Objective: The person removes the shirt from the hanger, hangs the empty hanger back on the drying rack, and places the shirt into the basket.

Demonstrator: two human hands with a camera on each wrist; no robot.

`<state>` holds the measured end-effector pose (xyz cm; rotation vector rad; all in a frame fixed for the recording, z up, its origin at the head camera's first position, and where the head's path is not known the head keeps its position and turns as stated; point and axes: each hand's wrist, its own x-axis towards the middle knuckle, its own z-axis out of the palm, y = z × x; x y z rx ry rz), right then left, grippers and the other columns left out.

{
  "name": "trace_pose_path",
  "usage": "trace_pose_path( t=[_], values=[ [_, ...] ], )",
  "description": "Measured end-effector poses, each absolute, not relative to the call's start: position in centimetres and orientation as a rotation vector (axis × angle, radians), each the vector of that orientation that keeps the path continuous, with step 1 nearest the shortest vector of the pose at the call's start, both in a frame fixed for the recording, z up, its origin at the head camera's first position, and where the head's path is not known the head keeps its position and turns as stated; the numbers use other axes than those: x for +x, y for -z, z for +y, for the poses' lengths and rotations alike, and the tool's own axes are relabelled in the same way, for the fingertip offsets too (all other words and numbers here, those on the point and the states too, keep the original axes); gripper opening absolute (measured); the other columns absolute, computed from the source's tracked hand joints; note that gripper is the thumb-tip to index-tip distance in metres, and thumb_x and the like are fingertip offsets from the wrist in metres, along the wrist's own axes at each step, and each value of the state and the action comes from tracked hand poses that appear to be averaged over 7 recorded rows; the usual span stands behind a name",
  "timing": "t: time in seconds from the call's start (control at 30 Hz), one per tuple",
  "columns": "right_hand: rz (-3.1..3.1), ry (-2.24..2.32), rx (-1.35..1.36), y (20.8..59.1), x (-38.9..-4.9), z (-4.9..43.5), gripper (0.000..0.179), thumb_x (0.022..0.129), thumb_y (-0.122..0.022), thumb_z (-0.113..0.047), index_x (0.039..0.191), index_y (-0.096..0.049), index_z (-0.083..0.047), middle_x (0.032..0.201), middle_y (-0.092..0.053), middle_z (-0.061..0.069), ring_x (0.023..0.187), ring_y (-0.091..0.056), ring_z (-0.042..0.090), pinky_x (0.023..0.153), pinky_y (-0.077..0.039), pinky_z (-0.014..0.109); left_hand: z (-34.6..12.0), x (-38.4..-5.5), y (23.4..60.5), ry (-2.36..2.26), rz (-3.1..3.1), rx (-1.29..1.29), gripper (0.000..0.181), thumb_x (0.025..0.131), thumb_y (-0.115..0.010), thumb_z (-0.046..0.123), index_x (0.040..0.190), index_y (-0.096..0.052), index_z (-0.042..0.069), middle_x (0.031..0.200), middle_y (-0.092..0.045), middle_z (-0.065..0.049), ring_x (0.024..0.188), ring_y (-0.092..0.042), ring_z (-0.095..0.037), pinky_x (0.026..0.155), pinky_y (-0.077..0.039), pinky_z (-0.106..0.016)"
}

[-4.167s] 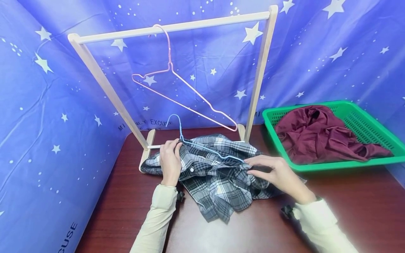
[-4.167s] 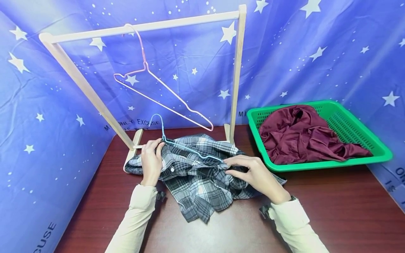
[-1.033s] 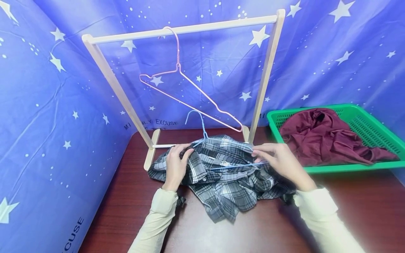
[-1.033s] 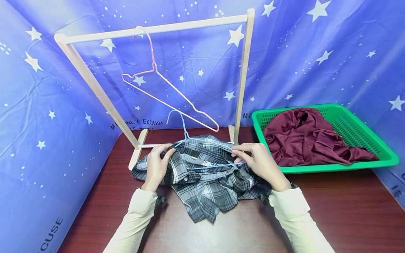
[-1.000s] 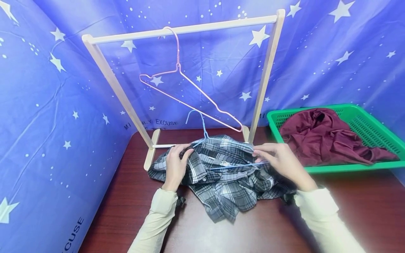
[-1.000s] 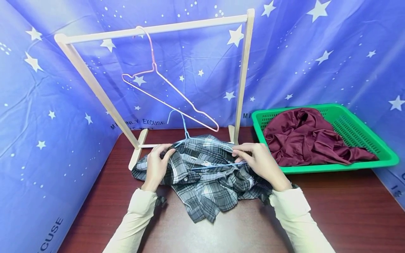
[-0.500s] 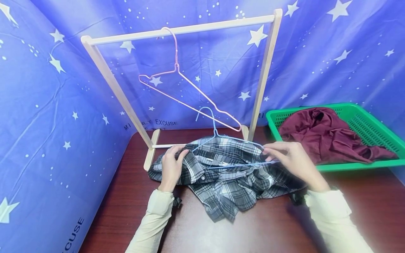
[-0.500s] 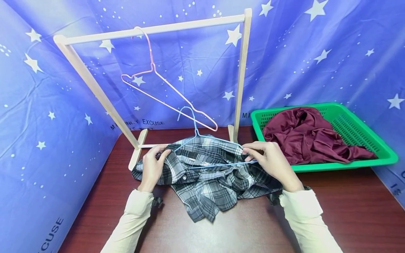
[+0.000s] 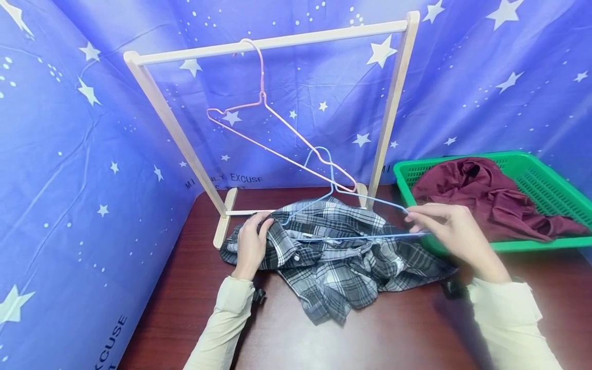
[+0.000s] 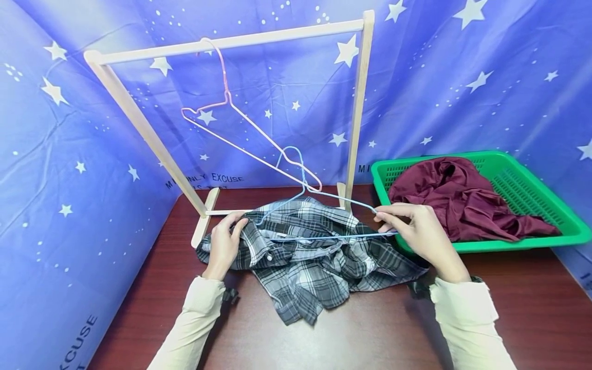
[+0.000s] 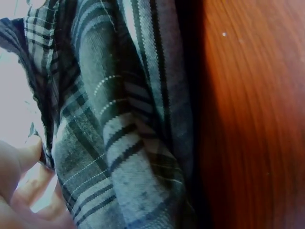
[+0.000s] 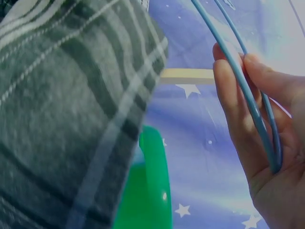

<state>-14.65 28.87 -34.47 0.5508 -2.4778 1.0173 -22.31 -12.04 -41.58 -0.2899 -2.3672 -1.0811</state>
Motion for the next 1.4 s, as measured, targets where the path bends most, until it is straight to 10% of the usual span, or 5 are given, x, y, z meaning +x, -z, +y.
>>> trace_pose_path(
  t=[0.2, 0.43, 1.4],
  values=[
    [-2.497, -1.083, 0.433, 34.5, -14.0, 29.8, 0.026, 0.093, -0.066, -0.001, 0.115, -0.074, -0.009, 0.083, -0.075, -0.009, 0.064, -0.069, 0.004, 0.041, -0.038, 0.02, -12.0, -22.6, 41.9, 1.072, -2.411, -0.272, 0.021, 0.1, -0.057, 0.022, 0.113, -0.071, 0.012, 0.113, -0.072, -0.009, 0.108, -0.066, -0.03, 0.093, -0.05, -0.049],
    [-2.511, -1.165, 0.341, 34.2, -13.8, 30.8, 0.025, 0.093, -0.066, -0.004, 0.117, -0.072, -0.004, 0.083, -0.076, -0.008, 0.067, -0.071, 0.007, 0.06, -0.057, 0.02, -12.1, -22.8, 42.2, 1.067, -2.396, -0.249, 0.019, 0.1, -0.059, 0.023, 0.11, -0.072, 0.014, 0.111, -0.073, -0.006, 0.106, -0.068, -0.027, 0.092, -0.051, -0.047],
    [-2.447, -1.234, 0.324, 34.4, -13.8, 31.5, 0.022, 0.092, -0.065, 0.003, 0.112, -0.07, 0.006, 0.078, -0.075, -0.007, 0.066, -0.071, 0.004, 0.059, -0.056, 0.019, -14.0, -23.3, 41.8, 1.135, -2.316, -0.2, 0.015, 0.09, -0.074, 0.022, 0.099, -0.076, 0.011, 0.092, -0.077, -0.002, 0.077, -0.072, -0.019, 0.069, -0.053, -0.04]
  ],
)
